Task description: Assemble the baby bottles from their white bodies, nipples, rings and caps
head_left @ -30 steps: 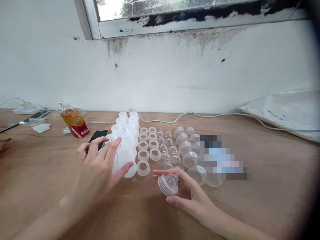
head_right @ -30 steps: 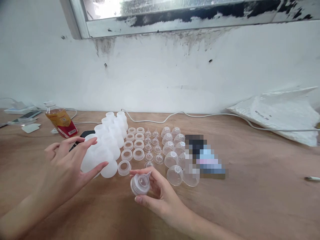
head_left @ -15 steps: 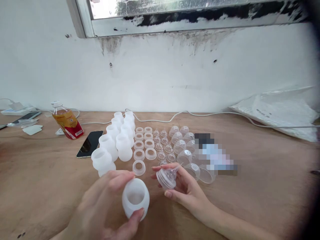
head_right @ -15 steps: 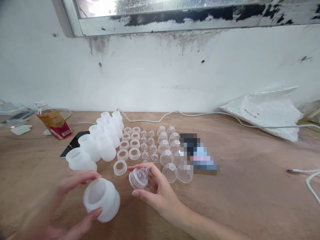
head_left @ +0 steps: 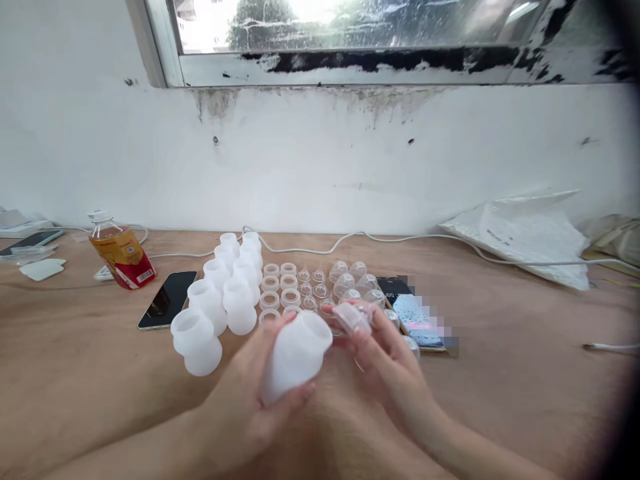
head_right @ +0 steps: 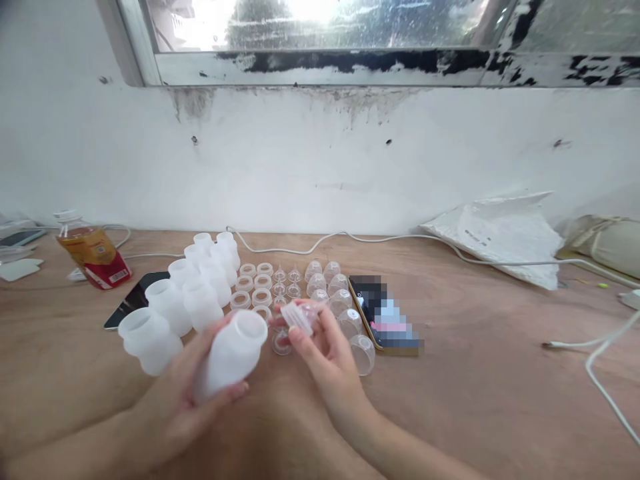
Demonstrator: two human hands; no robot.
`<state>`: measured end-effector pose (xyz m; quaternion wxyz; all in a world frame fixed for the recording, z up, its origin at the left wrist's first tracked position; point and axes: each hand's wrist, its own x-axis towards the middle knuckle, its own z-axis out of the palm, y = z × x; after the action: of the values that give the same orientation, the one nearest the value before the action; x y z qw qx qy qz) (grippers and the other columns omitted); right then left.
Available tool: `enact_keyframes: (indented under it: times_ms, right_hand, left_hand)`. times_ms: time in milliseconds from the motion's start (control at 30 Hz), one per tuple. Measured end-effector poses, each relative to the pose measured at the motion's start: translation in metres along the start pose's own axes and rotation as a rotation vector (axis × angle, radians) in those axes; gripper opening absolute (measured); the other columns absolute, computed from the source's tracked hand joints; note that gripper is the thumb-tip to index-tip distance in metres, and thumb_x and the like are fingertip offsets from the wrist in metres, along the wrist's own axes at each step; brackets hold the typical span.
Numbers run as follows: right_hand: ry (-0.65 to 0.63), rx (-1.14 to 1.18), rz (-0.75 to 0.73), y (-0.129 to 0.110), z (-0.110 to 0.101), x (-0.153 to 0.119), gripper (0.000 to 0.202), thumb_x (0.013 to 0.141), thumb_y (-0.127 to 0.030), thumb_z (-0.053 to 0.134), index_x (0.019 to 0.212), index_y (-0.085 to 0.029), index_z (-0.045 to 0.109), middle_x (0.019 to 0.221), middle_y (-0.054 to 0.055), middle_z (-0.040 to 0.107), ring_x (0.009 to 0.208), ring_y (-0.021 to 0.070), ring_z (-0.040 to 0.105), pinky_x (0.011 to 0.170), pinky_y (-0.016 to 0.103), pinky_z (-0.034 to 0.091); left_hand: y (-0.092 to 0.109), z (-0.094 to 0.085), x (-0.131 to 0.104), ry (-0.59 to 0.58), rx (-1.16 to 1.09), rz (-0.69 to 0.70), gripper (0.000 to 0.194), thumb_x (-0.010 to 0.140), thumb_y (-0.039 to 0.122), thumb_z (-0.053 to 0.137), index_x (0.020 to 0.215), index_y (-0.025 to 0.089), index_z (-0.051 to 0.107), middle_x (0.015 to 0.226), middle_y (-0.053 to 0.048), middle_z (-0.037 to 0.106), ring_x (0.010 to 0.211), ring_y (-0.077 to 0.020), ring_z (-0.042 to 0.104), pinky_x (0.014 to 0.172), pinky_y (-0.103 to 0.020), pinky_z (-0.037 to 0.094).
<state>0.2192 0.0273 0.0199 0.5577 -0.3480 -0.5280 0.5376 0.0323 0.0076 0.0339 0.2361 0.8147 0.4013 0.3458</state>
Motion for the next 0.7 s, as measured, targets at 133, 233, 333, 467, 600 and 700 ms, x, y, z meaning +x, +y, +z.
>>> enact_keyframes:
  times_ms: [133,233,333,467,600,700]
  right_hand:
    - [0.082,0.023,-0.083,-0.029,-0.002,0.023,0.029,0.076,-0.043,0.056,0.097,-0.023,0.052,0.102,0.004,0.055,0.087,0.0153,0.053,0.065,0.024,0.047]
    - [0.036,0.051,-0.056,-0.037,-0.006,0.03,0.03,0.075,-0.043,0.056,0.096,-0.021,0.057,0.105,0.006,0.055,0.088,0.0165,0.053,0.062,0.024,0.046]
    - [0.0,0.118,0.03,-0.029,-0.008,0.029,0.033,0.074,-0.04,0.059,0.1,-0.021,0.058,0.109,0.008,0.056,0.096,0.02,0.053,0.071,0.029,0.047]
    - [-0.083,0.146,0.056,-0.014,-0.011,0.026,0.038,0.07,-0.035,0.065,0.105,-0.022,0.056,0.105,0.007,0.06,0.098,0.0199,0.055,0.081,0.031,0.045]
    - [-0.17,0.043,0.029,-0.008,-0.014,0.026,0.041,0.067,-0.032,0.068,0.105,-0.022,0.056,0.101,0.006,0.061,0.096,0.0185,0.056,0.083,0.03,0.045]
    - [-0.179,0.002,0.009,-0.009,-0.015,0.026,0.041,0.068,-0.032,0.067,0.106,-0.021,0.055,0.101,0.006,0.061,0.096,0.0187,0.056,0.084,0.031,0.045]
  left_hand:
    - [0.015,-0.04,0.035,0.12,0.011,0.004,0.045,0.079,0.034,0.054,0.117,0.023,0.033,0.099,-0.005,0.057,0.078,-0.0175,0.059,0.061,-0.026,0.05]
    - [0.014,-0.043,0.047,0.148,-0.004,0.014,0.038,0.08,0.033,0.053,0.113,0.023,0.038,0.099,-0.004,0.056,0.082,-0.0174,0.057,0.066,-0.026,0.05]
    - [0.008,-0.027,0.046,0.043,-0.008,-0.017,0.036,0.081,0.029,0.052,0.114,0.023,0.038,0.108,-0.005,0.053,0.094,-0.0202,0.053,0.08,-0.033,0.046]
    - [0.007,-0.011,0.038,-0.118,-0.092,-0.082,0.037,0.081,0.024,0.05,0.115,0.022,0.035,0.113,-0.007,0.051,0.099,-0.0219,0.05,0.083,-0.038,0.043]
    - [0.008,-0.007,0.034,-0.19,-0.152,-0.093,0.039,0.081,0.024,0.05,0.116,0.023,0.034,0.114,-0.006,0.049,0.099,-0.0203,0.049,0.085,-0.036,0.041]
    - [0.005,-0.005,0.033,-0.17,-0.212,-0.091,0.038,0.081,0.025,0.05,0.116,0.024,0.035,0.112,-0.004,0.049,0.096,-0.0193,0.049,0.082,-0.033,0.04]
